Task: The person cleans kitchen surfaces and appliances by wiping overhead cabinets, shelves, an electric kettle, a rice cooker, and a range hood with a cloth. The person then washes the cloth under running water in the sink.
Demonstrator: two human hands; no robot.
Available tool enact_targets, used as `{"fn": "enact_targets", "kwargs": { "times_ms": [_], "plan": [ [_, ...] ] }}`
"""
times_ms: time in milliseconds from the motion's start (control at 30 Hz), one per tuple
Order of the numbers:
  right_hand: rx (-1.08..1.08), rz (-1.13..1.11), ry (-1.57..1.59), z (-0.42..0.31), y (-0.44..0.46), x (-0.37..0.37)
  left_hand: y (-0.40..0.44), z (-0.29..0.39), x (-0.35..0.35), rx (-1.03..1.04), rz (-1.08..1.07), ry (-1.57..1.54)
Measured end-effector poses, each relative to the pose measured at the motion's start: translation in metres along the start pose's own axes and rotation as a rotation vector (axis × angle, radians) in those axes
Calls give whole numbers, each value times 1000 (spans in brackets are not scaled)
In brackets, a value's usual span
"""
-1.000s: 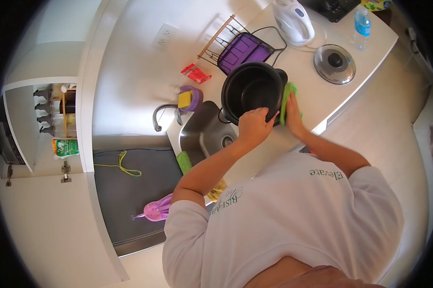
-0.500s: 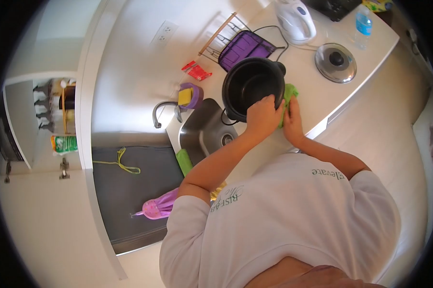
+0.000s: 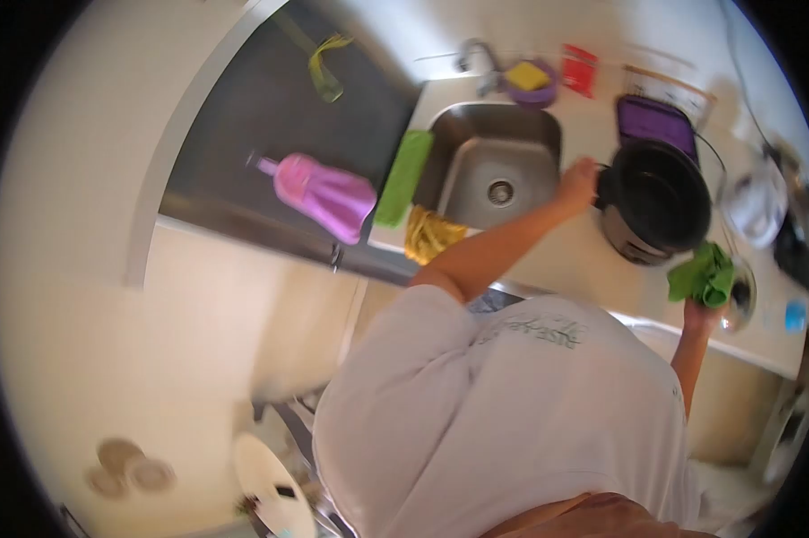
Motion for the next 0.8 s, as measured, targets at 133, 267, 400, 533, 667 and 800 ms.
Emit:
{"fn": "enact_targets", "kwargs": {
  "times_ms": [133,267,400,533,667,800],
  "plan": [
    [-111,1,-684,15,36,3,-34,19,-5,-30,-23,33],
    [-40,75,-646,9,73,-12,-60,31,4,-98,-309,-93],
    [-273,-190,-1007,3,87,-51,-73,32,31,-229,-441,-311],
    [-665,154,-1089,67,24,-42,-72,38,39,-221,-561,-370],
    [-712,287,-1134,100,-29,38,-77,51,26,-262,-704,-404],
    [-570,240,-811,40,11,48,-29,44,-20,-176,-505,-182]
  ]
}}
Point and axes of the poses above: each hand's wrist, its own y-axis towards the middle knuckle, its own x-axis out of the palm, z = x × y, the point moved 3 cm from there along y, towards the middle knuckle, and after that the axes turned 13 degrees about y, right-handed, at the moved point
